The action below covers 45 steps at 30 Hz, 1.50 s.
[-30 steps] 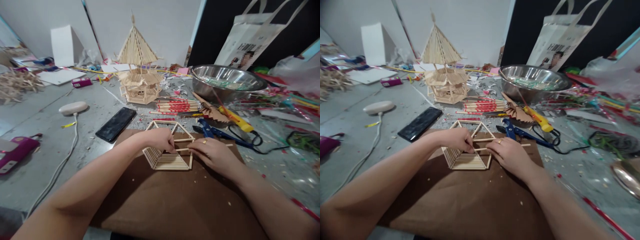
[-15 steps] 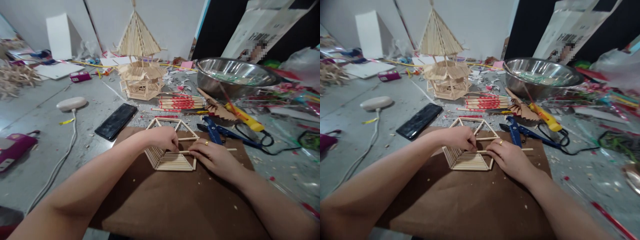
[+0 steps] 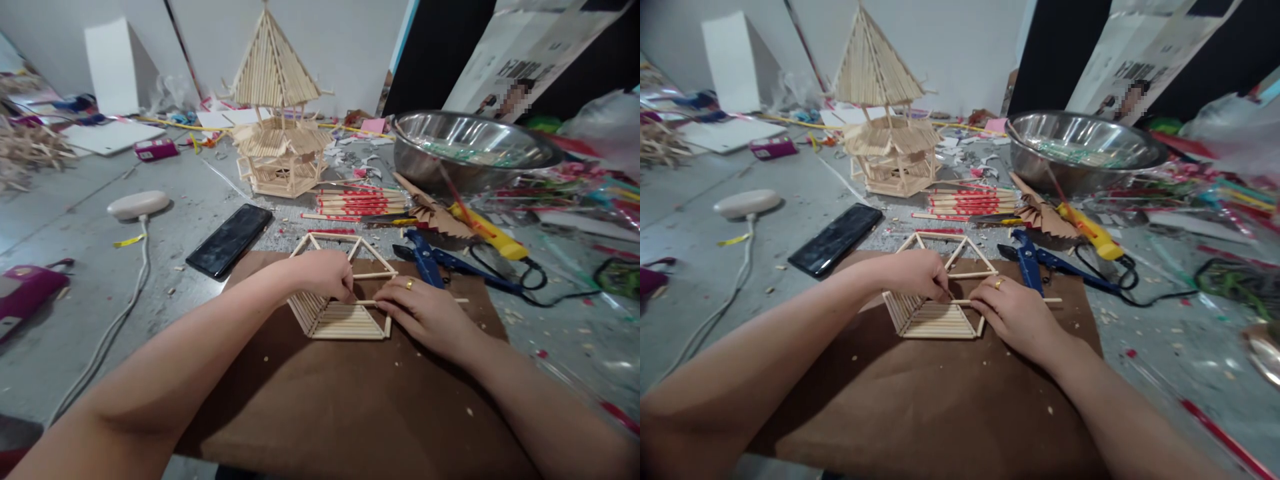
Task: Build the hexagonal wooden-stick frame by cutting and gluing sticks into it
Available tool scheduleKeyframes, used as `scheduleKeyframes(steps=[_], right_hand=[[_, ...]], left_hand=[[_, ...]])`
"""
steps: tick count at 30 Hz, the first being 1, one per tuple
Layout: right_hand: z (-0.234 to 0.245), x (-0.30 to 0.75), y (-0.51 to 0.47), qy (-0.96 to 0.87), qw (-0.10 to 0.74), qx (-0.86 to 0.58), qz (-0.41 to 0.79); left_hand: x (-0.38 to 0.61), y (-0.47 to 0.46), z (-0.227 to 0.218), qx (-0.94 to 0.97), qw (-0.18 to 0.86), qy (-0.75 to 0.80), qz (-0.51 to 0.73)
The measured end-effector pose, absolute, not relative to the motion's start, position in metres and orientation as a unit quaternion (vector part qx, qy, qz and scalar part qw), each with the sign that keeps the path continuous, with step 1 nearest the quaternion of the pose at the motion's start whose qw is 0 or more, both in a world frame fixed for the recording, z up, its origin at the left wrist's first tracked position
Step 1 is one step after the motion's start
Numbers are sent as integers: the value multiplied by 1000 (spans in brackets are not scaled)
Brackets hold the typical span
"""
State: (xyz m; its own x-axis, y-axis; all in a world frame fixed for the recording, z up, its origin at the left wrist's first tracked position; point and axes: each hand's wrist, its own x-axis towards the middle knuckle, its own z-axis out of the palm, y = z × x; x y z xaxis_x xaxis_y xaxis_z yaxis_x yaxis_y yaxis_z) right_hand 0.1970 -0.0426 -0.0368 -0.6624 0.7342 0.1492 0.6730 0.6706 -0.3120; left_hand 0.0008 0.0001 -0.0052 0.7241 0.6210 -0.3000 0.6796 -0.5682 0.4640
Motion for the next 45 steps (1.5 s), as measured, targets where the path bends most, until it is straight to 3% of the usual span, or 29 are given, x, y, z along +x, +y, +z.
scheduleKeyframes(steps=[30, 45], right_hand=[[-36, 194, -44, -904, 118, -395, 119], [-31, 199, -43, -900, 179, -394, 57]], left_hand=[[3, -3, -8, 883, 251, 392, -57], [3, -3, -4, 875, 252, 413, -21]])
